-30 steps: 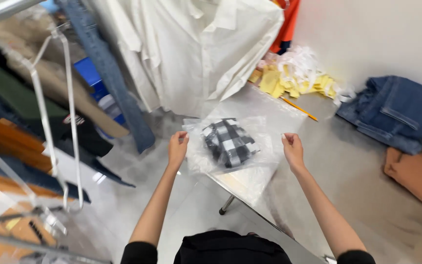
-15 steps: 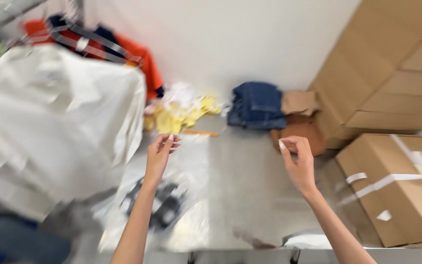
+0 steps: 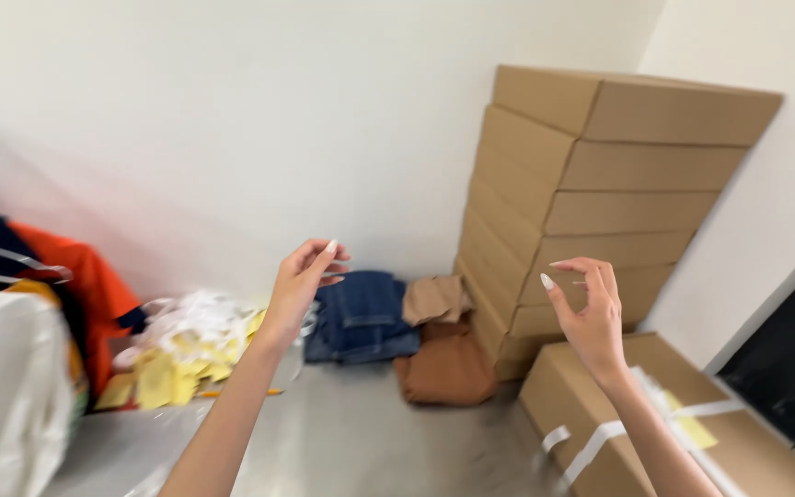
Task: The person places a folded checkered garment into a clear plastic bag and seals it. They then place the bagged item into a cardboard box, close the box, and tie it with a white ribbon.
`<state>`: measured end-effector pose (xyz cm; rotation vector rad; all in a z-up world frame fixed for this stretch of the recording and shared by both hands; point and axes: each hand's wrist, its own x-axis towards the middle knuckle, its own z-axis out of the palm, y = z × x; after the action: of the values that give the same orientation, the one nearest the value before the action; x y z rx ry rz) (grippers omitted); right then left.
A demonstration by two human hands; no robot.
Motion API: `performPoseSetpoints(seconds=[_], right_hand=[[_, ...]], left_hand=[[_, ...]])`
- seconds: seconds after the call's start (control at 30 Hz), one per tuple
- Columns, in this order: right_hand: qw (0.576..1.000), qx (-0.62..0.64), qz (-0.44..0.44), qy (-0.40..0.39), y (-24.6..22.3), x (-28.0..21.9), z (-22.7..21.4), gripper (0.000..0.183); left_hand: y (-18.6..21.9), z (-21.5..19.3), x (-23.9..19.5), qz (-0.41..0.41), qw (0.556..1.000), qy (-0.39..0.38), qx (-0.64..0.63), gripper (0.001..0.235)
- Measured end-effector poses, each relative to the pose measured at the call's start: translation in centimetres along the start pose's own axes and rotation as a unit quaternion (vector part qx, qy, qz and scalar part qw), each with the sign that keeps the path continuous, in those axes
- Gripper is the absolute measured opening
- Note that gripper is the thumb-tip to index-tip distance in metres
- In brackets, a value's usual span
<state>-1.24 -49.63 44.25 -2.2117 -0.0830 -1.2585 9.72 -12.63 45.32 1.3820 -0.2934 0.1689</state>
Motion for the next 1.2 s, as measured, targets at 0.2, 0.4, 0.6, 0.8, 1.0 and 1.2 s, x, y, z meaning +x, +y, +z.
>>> performPoseSetpoints(seconds=[0.2,0.4,0.6,0.8,1.0,1.2], right_hand=[[0.999,-0.036,-0.033,0.006,8.2,8.9,-4.9,0.028],[0.966,-0.183,-0.171,0.059,14.4,17.3,-6.2,0.044],[0.923,-0.271,-0.263,0.079,18.1,24.1,-4.6,0.067],[0.915,-0.287,-0.267,0.101,22.1,26.5,-0.8,0.064],[0.9,-0.32,-0.272,0.12,22.1,29.1,-0.6,0.085],[0.92,-0.318,-0.23,-0.004,20.4,32.0,-1.0,0.126]], left_hand=[[1.4,14.4,6.3,0.034,0.998,-0.057,-0.003,0.023],[2.3,24.1,13.6,0.043,0.996,-0.082,-0.01,0.028],[3.4,32.4,18.3,0.029,0.989,-0.133,-0.053,0.046],[1.0,37.8,22.4,-0.035,0.974,-0.177,-0.135,0.054],[2.9,37.1,22.0,-0.047,0.976,-0.173,-0.121,0.05],[2.7,36.5,22.3,-0.052,0.975,-0.186,-0.113,0.049]])
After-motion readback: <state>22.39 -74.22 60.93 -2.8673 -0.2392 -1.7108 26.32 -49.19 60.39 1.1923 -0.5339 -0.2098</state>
